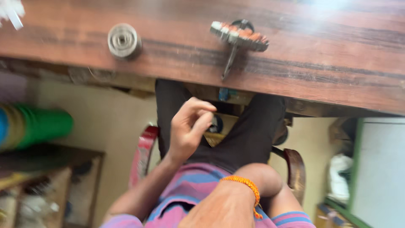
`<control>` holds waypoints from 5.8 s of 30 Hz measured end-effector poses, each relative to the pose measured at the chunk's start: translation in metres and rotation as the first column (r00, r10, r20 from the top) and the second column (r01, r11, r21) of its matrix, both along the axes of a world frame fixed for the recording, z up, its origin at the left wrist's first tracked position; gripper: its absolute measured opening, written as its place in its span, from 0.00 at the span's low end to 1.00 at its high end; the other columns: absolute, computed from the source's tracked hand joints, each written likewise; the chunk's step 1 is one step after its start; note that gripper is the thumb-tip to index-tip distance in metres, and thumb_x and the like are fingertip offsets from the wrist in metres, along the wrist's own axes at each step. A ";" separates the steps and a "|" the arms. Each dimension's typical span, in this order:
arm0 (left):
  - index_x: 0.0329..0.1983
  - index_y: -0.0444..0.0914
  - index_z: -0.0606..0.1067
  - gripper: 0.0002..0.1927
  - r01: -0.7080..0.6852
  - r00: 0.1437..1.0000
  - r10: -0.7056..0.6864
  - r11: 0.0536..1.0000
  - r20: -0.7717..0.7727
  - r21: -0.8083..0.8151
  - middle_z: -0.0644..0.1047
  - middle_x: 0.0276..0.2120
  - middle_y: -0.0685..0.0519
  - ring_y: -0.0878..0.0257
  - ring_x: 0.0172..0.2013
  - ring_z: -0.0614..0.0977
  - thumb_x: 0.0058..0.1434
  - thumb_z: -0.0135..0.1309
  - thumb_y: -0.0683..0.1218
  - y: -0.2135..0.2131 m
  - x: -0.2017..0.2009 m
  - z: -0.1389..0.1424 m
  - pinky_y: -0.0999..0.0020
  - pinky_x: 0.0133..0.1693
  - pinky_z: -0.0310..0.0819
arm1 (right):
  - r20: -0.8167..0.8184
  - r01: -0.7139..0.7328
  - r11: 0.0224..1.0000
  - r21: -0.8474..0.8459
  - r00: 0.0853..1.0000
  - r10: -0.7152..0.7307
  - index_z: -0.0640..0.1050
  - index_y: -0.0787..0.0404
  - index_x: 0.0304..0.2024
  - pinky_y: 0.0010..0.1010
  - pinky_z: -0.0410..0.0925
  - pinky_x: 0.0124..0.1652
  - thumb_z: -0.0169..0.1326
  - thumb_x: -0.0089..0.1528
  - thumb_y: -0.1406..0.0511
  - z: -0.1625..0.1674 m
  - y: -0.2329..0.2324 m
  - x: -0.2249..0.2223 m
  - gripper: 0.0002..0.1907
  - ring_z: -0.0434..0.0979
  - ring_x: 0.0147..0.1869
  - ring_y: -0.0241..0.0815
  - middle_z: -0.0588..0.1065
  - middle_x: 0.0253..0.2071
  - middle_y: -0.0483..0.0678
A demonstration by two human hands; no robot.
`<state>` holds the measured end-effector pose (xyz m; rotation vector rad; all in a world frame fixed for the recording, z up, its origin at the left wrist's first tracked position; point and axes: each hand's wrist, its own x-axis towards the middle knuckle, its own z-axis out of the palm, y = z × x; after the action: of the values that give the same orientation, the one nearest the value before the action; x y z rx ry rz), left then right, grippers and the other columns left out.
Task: The person sits at a workbench and works on an electric motor armature, picking and pulling at the copper windings and commutator by hand to strip material from it. The person occasionally sets the armature down, reaches under the bench for a phone, and resumes working on the armature.
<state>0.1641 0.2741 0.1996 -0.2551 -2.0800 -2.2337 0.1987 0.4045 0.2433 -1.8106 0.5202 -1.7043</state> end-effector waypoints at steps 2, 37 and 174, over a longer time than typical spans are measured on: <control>0.44 0.37 0.76 0.04 0.048 0.989 -0.076 0.975 -0.125 -0.216 0.74 0.39 0.52 0.69 0.32 0.75 0.67 0.56 0.37 0.010 -0.013 -0.001 0.74 0.35 0.71 | -0.004 -0.067 0.998 0.010 0.998 0.067 0.64 0.65 0.28 0.44 0.60 0.40 0.46 0.66 0.67 0.001 -0.004 -0.001 0.12 0.65 0.36 0.57 0.62 0.30 0.57; 0.48 0.41 0.75 0.04 -0.183 0.916 0.107 0.969 -0.386 -0.166 0.79 0.34 0.55 0.67 0.30 0.80 0.73 0.55 0.46 0.022 -0.090 -0.035 0.73 0.33 0.74 | -0.482 0.688 -0.699 0.194 -0.554 -0.679 0.81 0.65 0.49 0.25 0.70 0.34 0.60 0.68 0.68 -0.084 0.034 -0.129 0.09 0.73 0.53 0.38 0.69 0.50 0.47; 0.50 0.46 0.82 0.19 0.136 0.638 -0.533 0.789 -0.556 -0.599 0.75 0.44 0.59 0.59 0.48 0.74 0.54 0.70 0.45 0.021 -0.234 -0.012 0.63 0.56 0.71 | -0.527 0.794 -0.438 0.422 -0.178 -0.831 0.81 0.69 0.45 0.17 0.55 0.29 0.63 0.68 0.74 -0.007 0.092 -0.153 0.04 0.64 0.30 0.22 0.73 0.30 0.38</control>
<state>-0.0698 0.2953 0.1879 -1.4232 -2.1734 -1.2504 0.0462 0.4961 0.2367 -0.2898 2.8220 -1.7042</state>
